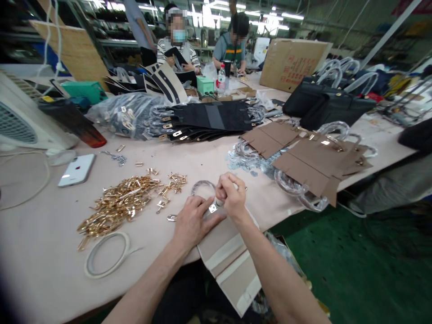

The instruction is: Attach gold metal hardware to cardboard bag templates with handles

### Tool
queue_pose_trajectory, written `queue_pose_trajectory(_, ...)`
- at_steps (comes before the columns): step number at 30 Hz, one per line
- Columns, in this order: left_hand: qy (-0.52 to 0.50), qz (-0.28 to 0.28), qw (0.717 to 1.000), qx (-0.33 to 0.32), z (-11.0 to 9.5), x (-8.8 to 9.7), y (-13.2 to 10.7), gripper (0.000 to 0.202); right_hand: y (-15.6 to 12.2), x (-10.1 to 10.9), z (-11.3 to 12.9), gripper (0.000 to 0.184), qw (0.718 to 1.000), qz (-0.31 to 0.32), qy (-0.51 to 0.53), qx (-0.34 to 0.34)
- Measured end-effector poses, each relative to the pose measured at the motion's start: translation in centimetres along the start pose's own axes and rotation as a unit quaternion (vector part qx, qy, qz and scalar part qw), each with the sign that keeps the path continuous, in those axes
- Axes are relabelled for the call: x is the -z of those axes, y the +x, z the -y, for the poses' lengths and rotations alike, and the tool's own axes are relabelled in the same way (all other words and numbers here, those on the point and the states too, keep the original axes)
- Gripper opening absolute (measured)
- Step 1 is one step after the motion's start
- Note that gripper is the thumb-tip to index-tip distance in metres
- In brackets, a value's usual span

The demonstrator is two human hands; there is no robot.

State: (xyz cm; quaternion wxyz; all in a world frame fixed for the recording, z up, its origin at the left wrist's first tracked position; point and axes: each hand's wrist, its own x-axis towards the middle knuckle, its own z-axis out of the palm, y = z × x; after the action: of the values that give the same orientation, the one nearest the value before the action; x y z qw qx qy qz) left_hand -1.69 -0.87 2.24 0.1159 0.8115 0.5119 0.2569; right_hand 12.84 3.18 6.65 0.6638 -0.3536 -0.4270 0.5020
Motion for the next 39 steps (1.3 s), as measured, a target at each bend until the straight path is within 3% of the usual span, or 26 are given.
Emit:
queue_pose_trajectory(6, 0.010, 0.012, 1.000, 0.010, -0.2, 0.1, -0.1, 0.044, -0.4, -0.1, -0.4, 0.036, 0.998, 0.066, -0.018, -0.013)
queue_pose_trajectory(10, 0.011, 0.014, 1.000, 0.002, -0.2, 0.2, -0.1, 0.043, -0.4, -1.1, 1.2, 0.035, 0.996, 0.087, -0.031, 0.015)
queue_pose_trajectory(13, 0.010, 0.016, 1.000, 0.001, -0.1, 0.1, 0.0, 0.043, -0.5, -1.3, 1.9, 0.037, 0.995, 0.083, -0.034, 0.049)
queue_pose_trajectory(19, 0.011, 0.013, 1.000, 0.002, 0.0, 0.0, 0.0, 0.043, -0.7, -0.2, 0.6, 0.038, 0.993, 0.080, -0.082, -0.006)
queue_pose_trajectory(23, 0.016, 0.010, 1.000, 0.006, -0.1, 0.1, -0.1, 0.040, -0.9, -0.6, 0.9, 0.040, 0.994, 0.080, -0.050, 0.060)
queue_pose_trajectory(29, 0.019, 0.014, 1.000, 0.006, -0.2, 0.3, 0.0, 0.042, -1.7, -0.3, -0.4, 0.038, 0.997, 0.067, -0.040, 0.014)
queue_pose_trajectory(33, 0.015, 0.012, 1.000, 0.009, -0.3, 0.4, -0.1, 0.052, -2.3, 0.3, 0.3, 0.033, 0.996, 0.050, 0.038, 0.056)
queue_pose_trajectory(39, 0.020, 0.022, 0.999, 0.023, -0.6, 0.5, 0.0, 0.045, -3.6, -0.2, 0.1, 0.037, 0.997, 0.042, 0.021, 0.066)
